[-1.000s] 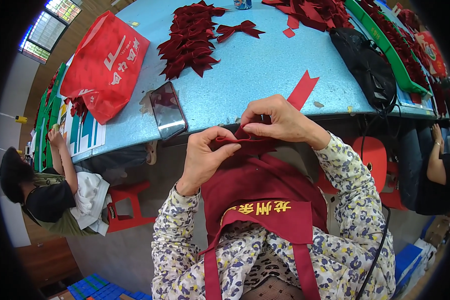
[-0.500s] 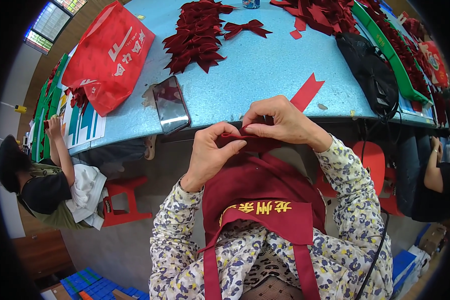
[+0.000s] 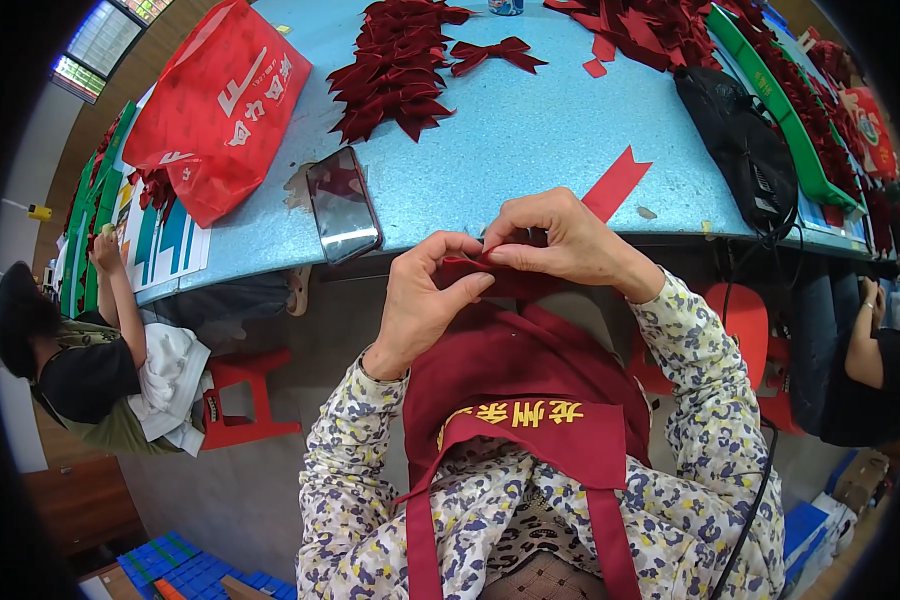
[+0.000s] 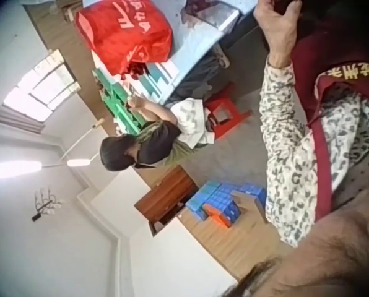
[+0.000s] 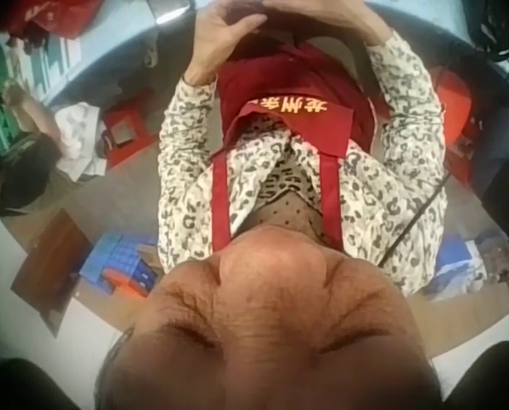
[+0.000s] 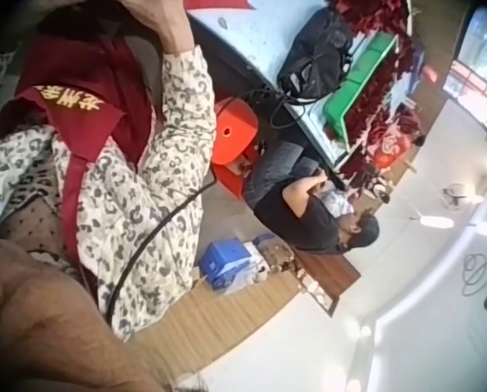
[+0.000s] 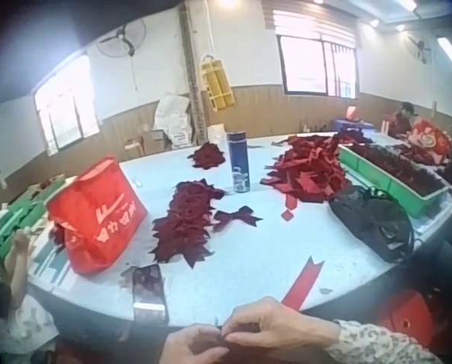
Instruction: Folding and assembling red fabric ribbons into decorative bows or flower-like shapes.
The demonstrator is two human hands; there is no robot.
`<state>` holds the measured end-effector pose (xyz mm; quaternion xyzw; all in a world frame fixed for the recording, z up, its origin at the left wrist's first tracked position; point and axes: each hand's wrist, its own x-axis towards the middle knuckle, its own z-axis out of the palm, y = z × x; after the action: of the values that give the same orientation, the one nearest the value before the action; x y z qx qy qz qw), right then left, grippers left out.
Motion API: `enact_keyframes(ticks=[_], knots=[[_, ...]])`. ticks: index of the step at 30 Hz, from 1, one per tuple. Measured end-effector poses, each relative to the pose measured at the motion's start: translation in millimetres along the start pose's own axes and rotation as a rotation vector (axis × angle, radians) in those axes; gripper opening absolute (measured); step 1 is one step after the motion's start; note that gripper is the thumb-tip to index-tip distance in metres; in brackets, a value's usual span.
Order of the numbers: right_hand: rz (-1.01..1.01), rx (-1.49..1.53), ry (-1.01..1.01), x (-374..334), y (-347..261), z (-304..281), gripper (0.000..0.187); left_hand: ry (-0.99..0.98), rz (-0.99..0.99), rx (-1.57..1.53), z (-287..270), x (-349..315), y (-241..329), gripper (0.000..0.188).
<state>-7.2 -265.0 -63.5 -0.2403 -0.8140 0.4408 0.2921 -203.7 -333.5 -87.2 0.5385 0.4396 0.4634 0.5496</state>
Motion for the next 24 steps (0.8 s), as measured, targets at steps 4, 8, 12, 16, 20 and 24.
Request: enact_keyframes(ticks=[4,8,12,16,20,24], knots=[[-0.007,0.002,0.008,0,2,1,0.014,-0.038,-0.033,0.026,-4,1,-2,0.025],[-0.003,0.007,0.009,0,3,1,0.015,-0.041,-0.036,0.016,-4,2,-5,0.021],[0.016,-0.001,-0.004,0,3,1,0.015,-0.039,-0.044,0.004,-5,3,-7,0.016],[0.018,0.003,-0.011,0,3,3,0.015,-0.041,-0.069,-0.019,-5,2,-7,0.014],[0.041,0.005,-0.028,-1,4,4,0.015,-0.047,-0.096,-0.109,-7,2,-11,0.013],[0.042,0.004,-0.041,-2,5,5,0.016,-0.048,-0.116,-0.186,-8,1,-13,0.013]])
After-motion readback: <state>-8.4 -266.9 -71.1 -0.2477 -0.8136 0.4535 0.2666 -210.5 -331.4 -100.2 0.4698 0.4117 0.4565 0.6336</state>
